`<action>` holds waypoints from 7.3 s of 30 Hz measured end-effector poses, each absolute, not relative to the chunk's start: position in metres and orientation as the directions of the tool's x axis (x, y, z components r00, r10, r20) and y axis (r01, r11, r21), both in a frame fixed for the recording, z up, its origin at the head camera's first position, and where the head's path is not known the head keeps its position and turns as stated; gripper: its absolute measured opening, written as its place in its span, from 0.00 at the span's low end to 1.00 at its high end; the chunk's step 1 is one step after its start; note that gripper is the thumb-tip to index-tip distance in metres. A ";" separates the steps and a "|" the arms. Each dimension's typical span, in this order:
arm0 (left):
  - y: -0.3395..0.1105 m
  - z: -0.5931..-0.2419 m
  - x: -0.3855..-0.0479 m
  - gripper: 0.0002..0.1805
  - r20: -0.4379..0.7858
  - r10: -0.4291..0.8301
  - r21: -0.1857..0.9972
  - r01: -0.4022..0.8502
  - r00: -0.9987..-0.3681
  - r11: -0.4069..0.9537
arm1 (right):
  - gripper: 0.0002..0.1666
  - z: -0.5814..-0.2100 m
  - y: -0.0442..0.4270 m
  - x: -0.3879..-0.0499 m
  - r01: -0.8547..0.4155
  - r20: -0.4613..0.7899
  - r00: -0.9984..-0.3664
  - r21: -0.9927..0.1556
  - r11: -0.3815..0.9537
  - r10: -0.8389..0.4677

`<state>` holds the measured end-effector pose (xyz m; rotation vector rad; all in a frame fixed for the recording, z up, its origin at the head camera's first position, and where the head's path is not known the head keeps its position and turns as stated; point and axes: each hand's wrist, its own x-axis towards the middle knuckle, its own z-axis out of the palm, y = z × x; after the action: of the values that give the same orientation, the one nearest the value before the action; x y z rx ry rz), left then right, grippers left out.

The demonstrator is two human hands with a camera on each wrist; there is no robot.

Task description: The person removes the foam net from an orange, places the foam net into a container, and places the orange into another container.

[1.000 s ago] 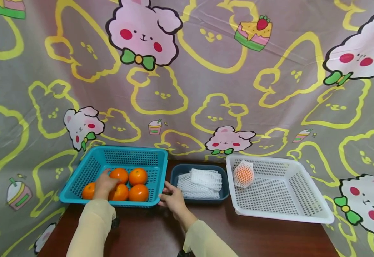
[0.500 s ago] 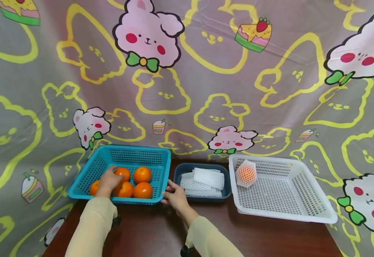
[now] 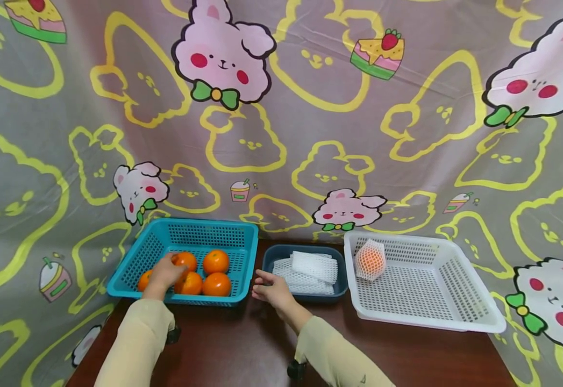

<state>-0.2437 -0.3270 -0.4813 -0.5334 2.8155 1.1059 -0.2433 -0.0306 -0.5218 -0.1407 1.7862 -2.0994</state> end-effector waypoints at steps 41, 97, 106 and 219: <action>-0.234 -0.439 -0.246 0.30 0.025 -0.051 0.653 -0.022 -0.998 0.757 | 0.20 -0.451 0.128 -0.267 -0.655 0.273 -0.727 -0.551 0.517 -0.630; 0.047 -0.519 -0.232 0.23 -0.190 0.222 0.964 -0.225 -0.956 -0.143 | 0.37 -0.510 0.254 -0.316 0.100 -0.050 -0.994 -0.739 0.666 0.093; 0.061 -0.525 -0.233 0.32 -0.175 0.140 0.968 -0.196 -0.974 -0.156 | 0.45 -0.520 0.243 -0.326 0.190 -0.162 -0.982 -0.772 0.607 0.102; 0.023 -0.522 -0.239 0.21 -0.213 0.254 0.959 -0.252 -0.943 -0.129 | 0.48 -0.456 0.244 -0.252 -0.263 0.156 -0.955 -0.837 0.480 -0.250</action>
<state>-0.2385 0.0226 -0.5221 0.0026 1.8143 2.1369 -0.2518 0.2436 -0.4558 -0.4704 2.7131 -1.5388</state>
